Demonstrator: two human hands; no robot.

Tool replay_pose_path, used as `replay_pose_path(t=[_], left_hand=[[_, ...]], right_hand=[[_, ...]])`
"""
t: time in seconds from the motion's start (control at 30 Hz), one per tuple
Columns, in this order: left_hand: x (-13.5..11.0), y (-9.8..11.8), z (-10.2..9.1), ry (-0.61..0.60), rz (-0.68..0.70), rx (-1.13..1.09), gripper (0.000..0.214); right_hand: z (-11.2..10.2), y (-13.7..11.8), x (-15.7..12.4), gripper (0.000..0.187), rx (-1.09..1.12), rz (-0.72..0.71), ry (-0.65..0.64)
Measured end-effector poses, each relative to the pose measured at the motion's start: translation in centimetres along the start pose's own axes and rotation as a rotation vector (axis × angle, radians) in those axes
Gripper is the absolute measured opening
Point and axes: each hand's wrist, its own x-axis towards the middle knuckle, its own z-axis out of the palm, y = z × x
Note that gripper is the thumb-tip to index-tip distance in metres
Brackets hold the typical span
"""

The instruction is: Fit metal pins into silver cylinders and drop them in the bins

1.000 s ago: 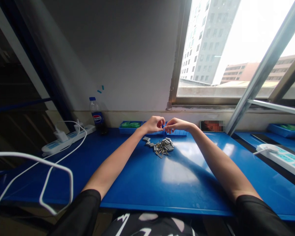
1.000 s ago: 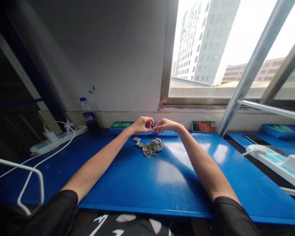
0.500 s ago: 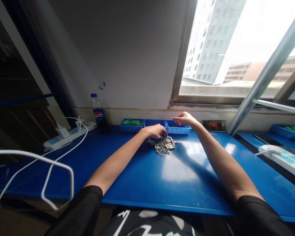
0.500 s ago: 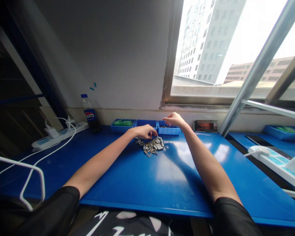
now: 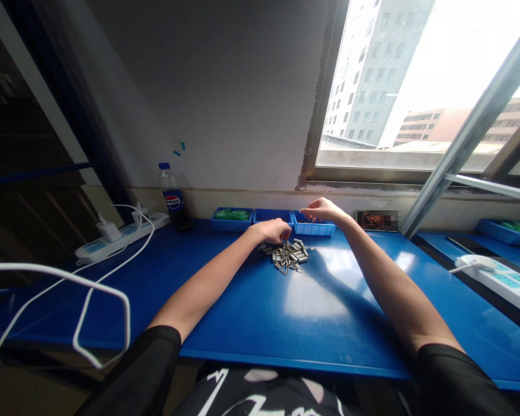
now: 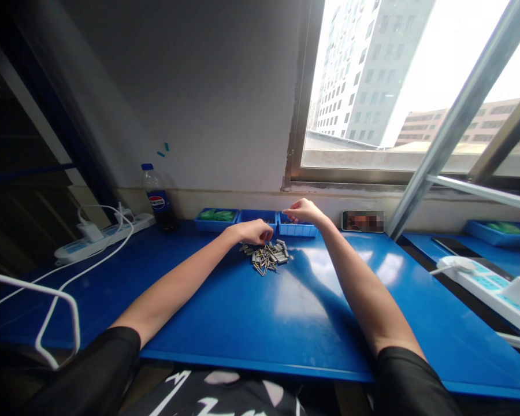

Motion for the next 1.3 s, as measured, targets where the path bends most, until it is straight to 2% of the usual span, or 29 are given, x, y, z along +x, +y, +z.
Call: replay_pose_path(t=[0.17,0.57,0.63,0.77,0.87,1.03,1.3], left_hand=[[0.0,-0.6,-0.2,-0.018,-0.021,0.067,0.013],[-0.2,-0.2,-0.5,-0.158,-0.073,0.144,0.018],[-0.3,-0.2,-0.9,-0.148,-0.062,0.144,0.020],[-0.3,-0.2,-1.3,-0.034,0.051,0.060,0.031],[-0.1,-0.1,-0.9,-0.043,0.120,0.026,0.037],[0.1,-0.2,-0.2,-0.043,0.085,0.062,0.027],[-0.2,0.0,-0.7,-0.082,0.028,0.105,0.015]], right_hand=[[0.0,0.2,0.1,0.039,-0.022,-0.018,-0.029],[0.3,0.4,0.3,0.038,-0.016,-0.037,-0.077],[0.3,0.4,0.3,0.038,-0.010,-0.038,-0.077],[0.2,0.6,0.5,0.038,0.008,-0.043,-0.068],[0.2,0.7,0.5,0.039,0.010,-0.037,-0.075],[0.2,0.5,0.5,0.040,0.010,-0.043,-0.088],[0.4,-0.1,-0.1,0.045,0.004,-0.067,-0.113]])
